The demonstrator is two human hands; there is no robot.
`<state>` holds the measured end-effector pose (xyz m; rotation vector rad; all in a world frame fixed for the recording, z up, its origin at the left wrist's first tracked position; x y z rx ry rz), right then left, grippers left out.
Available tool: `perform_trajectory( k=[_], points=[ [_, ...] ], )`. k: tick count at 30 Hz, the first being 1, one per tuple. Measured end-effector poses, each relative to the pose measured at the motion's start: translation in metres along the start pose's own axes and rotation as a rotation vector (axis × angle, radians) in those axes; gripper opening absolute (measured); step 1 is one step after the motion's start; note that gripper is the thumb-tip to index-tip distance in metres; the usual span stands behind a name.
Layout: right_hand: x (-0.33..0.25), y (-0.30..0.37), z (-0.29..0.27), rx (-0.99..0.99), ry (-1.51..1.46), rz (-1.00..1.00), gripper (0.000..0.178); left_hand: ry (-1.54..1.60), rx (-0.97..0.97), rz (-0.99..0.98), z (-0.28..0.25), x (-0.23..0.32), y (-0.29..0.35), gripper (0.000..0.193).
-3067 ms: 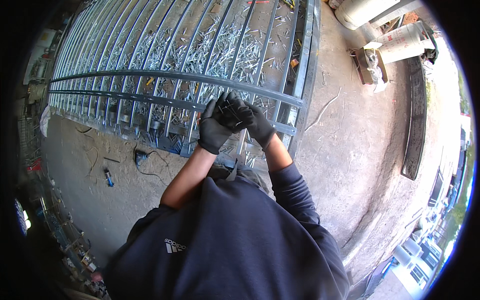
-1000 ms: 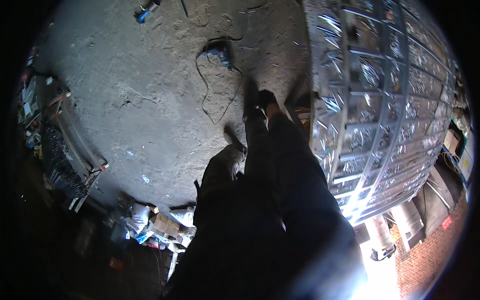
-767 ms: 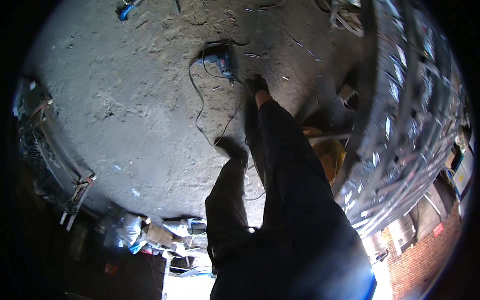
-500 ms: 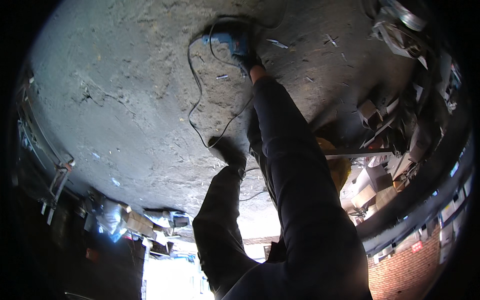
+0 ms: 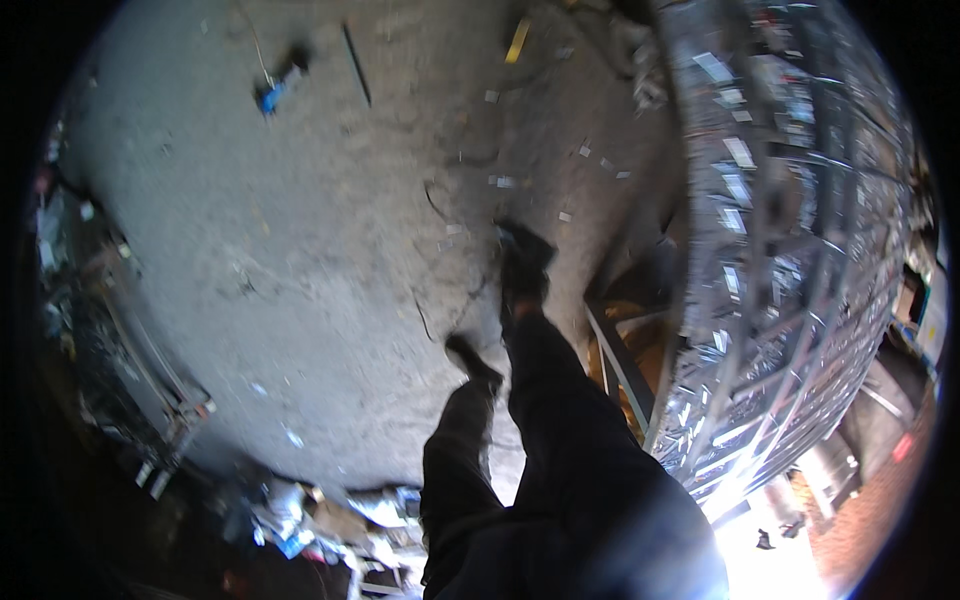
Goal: The person cleans a large metal frame using a handheld brush and a spray gun. They scrub the frame's surface and then spray it, repeating the process across different sections.
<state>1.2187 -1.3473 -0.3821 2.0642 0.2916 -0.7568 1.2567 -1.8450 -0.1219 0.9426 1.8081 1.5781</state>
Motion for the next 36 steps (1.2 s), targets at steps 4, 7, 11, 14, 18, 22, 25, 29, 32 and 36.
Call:
perform_trajectory(
  k=[4, 7, 11, 14, 18, 22, 25, 29, 32, 36],
  points=[
    [-0.062, 0.197, -0.093, 0.133, -0.137, 0.079, 0.058, -0.127, 0.090, 0.030, -0.102, -0.022, 0.079, 0.030],
    [-0.104, 0.327, -0.155, 0.345, -0.188, 0.036, 0.056, -0.286, 0.147, 0.264, -0.164, 0.003, 0.115, 0.029],
    [-0.146, 0.488, -0.212, 0.567, 0.092, -0.330, 0.048, -0.636, 0.185, 0.944, -0.178, 0.140, 0.175, 0.029],
    [-0.175, 0.621, -0.226, 0.775, 0.336, -0.555, 0.042, -0.947, -0.059, 1.316, -0.109, 0.251, 0.266, 0.051],
    [-0.205, 0.797, -0.214, 0.756, 0.540, -0.571, 0.045, -1.555, -0.419, 1.768, -0.010, 0.274, 0.432, 0.078],
    [-0.217, 0.935, -0.183, 0.892, 0.713, -0.611, 0.043, -2.522, -0.654, 1.920, 0.051, 0.213, 0.521, 0.066],
    [-0.214, 1.004, -0.164, 0.933, 0.856, -0.506, 0.033, -2.784, -0.705, 1.994, 0.086, 0.170, 0.538, 0.060],
    [-0.184, 1.063, -0.128, 1.554, 0.593, -0.148, 0.071, -2.114, -1.579, 2.348, 0.130, 0.110, 0.562, 0.033],
    [-0.160, 1.046, -0.087, 1.656, -1.162, -0.461, 0.113, -1.912, -1.591, 2.203, 0.171, 0.033, 0.570, 0.034],
    [-0.109, 1.036, -0.072, 1.551, -0.906, -0.610, 0.098, -1.872, -1.696, 2.192, 0.256, -0.067, 0.552, 0.029]
  ],
)
Point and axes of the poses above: each hand's wrist, its own y-axis away from the middle knuckle, its own z-axis out of the palm, x = y × z, the point moved 1 cm from there along -y, towards the middle knuckle, and after that the axes turned 9 degrees about -x, right-handed, at the moved point
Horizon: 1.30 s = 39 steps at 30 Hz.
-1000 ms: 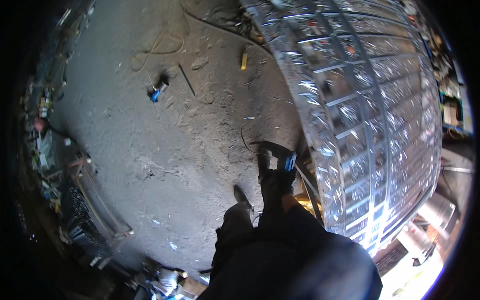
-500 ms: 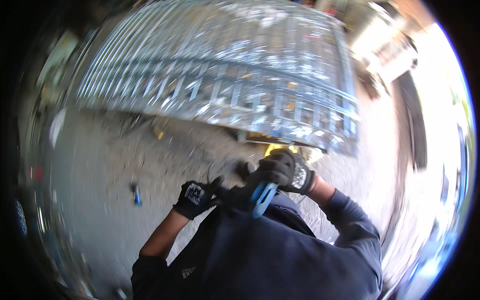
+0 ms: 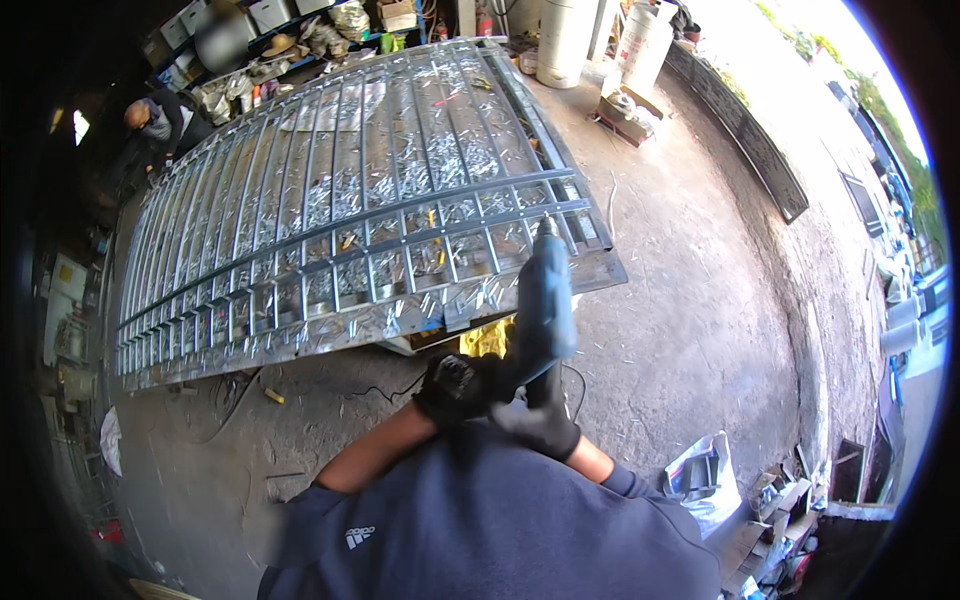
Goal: The person cleans a large metal frame using a handheld brush and a spray gun. They scrub the frame's surface and then spray it, repeating the process across different sections.
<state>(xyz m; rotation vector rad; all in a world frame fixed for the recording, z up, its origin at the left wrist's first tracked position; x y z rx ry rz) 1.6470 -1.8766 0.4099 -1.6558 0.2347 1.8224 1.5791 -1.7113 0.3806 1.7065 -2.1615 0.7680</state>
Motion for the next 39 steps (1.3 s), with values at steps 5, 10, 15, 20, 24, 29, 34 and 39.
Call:
perform_trajectory(
  k=[5, 10, 15, 20, 24, 29, 34, 39],
  points=[
    [0.072, -0.086, -0.118, 0.515, -0.221, 0.386, 0.035, -0.110, -0.215, -0.167, 0.052, -0.059, -0.131, 0.037],
    [0.108, -0.161, -0.211, 0.425, -0.397, 0.522, 0.037, 0.344, -0.361, -0.671, 0.045, -0.144, -0.143, 0.062],
    [0.083, -0.285, -0.288, 0.059, -0.274, 0.619, 0.034, 0.277, 0.494, -0.736, 0.031, -0.231, -0.011, 0.029],
    [0.108, -0.451, -0.308, -0.235, 0.242, 0.619, 0.038, 1.974, 1.431, -0.266, 0.056, -0.211, 0.117, 0.035],
    [0.183, -0.524, -0.296, -0.469, 0.348, 0.794, 0.028, 1.814, 2.051, -0.822, 0.090, -0.197, 0.151, 0.034],
    [0.265, -0.538, -0.281, -0.421, 0.411, 1.056, 0.024, 2.165, 1.491, -0.010, 0.131, -0.189, 0.179, 0.038],
    [0.293, -0.534, -0.266, -0.329, 0.357, 1.110, 0.023, 1.816, 1.608, -0.449, 0.153, -0.199, 0.204, 0.050],
    [0.300, -0.537, -0.258, -0.266, 0.399, 1.138, 0.022, 1.882, 1.639, -0.488, 0.121, -0.221, 0.209, 0.041]
  ],
)
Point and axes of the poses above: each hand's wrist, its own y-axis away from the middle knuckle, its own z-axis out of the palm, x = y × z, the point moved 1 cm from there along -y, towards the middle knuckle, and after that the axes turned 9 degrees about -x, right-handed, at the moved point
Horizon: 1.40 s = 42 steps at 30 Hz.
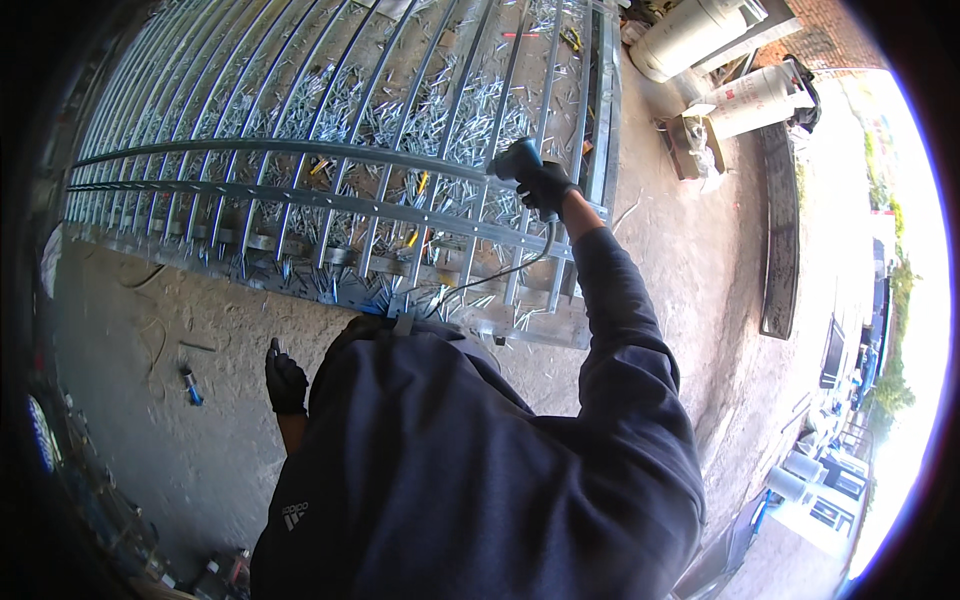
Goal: The person cleans a large metal frame using a handheld brush and a spray gun. They scrub the frame's surface and then spray it, repeating the process across different sections.
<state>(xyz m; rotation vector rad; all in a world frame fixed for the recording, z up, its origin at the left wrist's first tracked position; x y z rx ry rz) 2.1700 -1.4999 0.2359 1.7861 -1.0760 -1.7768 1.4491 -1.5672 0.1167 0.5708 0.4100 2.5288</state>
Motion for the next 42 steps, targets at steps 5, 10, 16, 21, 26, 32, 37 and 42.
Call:
perform_trajectory(
  k=[5, 10, 16, 21, 26, 32, 37, 42],
  points=[
    [0.000, -0.001, 0.003, -0.001, 0.020, 0.013, 0.024, 0.105, 0.059, 0.023, 0.018, 0.020, -0.020, 0.043],
    [0.000, 0.007, 0.010, 0.007, 0.112, -0.023, 0.026, 0.194, -0.237, -0.036, 0.034, 0.016, -0.037, 0.044],
    [-0.005, 0.012, 0.014, 0.009, 0.123, -0.055, 0.024, 0.144, -0.152, -0.143, 0.061, 0.001, -0.058, 0.037],
    [-0.005, 0.011, 0.012, -0.001, 0.171, -0.082, 0.021, 0.058, -0.167, -0.177, 0.076, -0.005, -0.073, 0.032],
    [-0.003, 0.009, 0.010, 0.014, 0.192, -0.064, 0.020, -0.036, -0.008, -0.136, 0.081, -0.009, -0.087, 0.034],
    [-0.002, 0.009, 0.009, 0.016, 0.140, -0.081, 0.017, -0.041, -0.030, -0.178, 0.086, -0.009, -0.105, 0.035],
    [0.001, 0.007, 0.006, 0.004, 0.152, -0.087, 0.020, -0.026, -0.076, -0.220, 0.079, -0.010, -0.115, 0.035],
    [-0.003, 0.002, 0.006, 0.011, 0.159, -0.045, 0.018, -0.001, -0.192, -0.310, 0.093, -0.017, -0.131, 0.030]
  ],
)
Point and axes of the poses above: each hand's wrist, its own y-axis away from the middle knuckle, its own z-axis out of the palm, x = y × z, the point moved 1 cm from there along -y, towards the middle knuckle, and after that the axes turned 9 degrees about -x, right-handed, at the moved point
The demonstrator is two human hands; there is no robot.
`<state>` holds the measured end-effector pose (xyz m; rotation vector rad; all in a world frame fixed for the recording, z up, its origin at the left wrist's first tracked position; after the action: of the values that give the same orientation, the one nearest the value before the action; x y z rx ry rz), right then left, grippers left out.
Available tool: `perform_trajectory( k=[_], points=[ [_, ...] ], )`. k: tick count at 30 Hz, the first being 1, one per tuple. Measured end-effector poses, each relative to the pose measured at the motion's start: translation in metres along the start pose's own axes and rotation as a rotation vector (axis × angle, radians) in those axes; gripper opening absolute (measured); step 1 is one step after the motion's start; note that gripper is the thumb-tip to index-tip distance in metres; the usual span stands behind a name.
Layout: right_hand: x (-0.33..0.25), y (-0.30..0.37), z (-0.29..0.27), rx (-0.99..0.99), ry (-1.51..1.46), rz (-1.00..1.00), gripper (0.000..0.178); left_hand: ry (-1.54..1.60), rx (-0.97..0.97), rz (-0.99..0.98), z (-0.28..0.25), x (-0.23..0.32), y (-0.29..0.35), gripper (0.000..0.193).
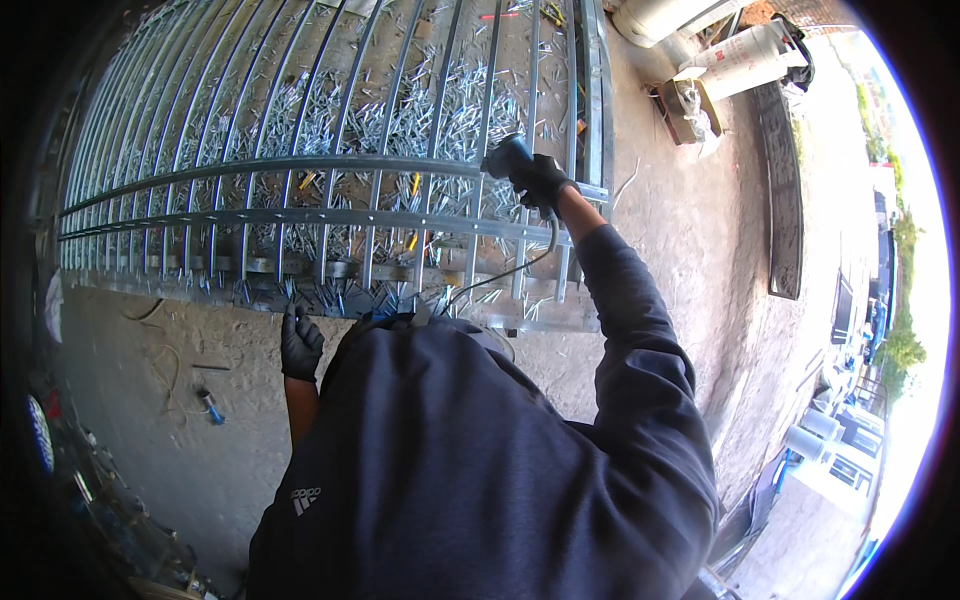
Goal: The person cleans a large metal frame using a handheld brush and a spray gun. They scrub the frame's surface and then spray it, repeating the process across different sections.
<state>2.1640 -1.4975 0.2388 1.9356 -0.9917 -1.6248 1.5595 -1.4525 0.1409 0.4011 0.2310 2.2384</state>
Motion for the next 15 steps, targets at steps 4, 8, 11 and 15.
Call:
perform_trajectory(
  k=[4, 8, 11, 15],
  points=[
    [-0.016, -0.005, 0.010, -0.040, -0.003, 0.085, 0.030, -0.407, 0.181, -0.121, 0.045, -0.012, -0.051, 0.026],
    [-0.032, -0.006, 0.024, 0.010, 0.057, 0.137, 0.024, -0.815, 0.064, -0.267, 0.116, -0.052, -0.143, 0.027],
    [-0.039, -0.008, 0.025, -0.085, 0.474, -0.001, 0.026, -1.190, -0.120, -0.158, 0.174, -0.104, -0.237, 0.028],
    [-0.027, -0.027, 0.020, 0.003, 0.429, 0.076, 0.028, -1.571, -0.256, 0.206, 0.248, -0.165, -0.350, 0.032]
  ],
)
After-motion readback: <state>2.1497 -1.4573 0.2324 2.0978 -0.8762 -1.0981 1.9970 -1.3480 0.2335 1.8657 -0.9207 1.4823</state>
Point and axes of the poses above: each hand's wrist, its own y-axis away from the middle knuckle, its own z-axis out of the palm, x = y × z, the point moved 1 cm from there along -y, towards the middle knuckle, and after that the axes turned 9 degrees about -x, right-handed, at the moved point
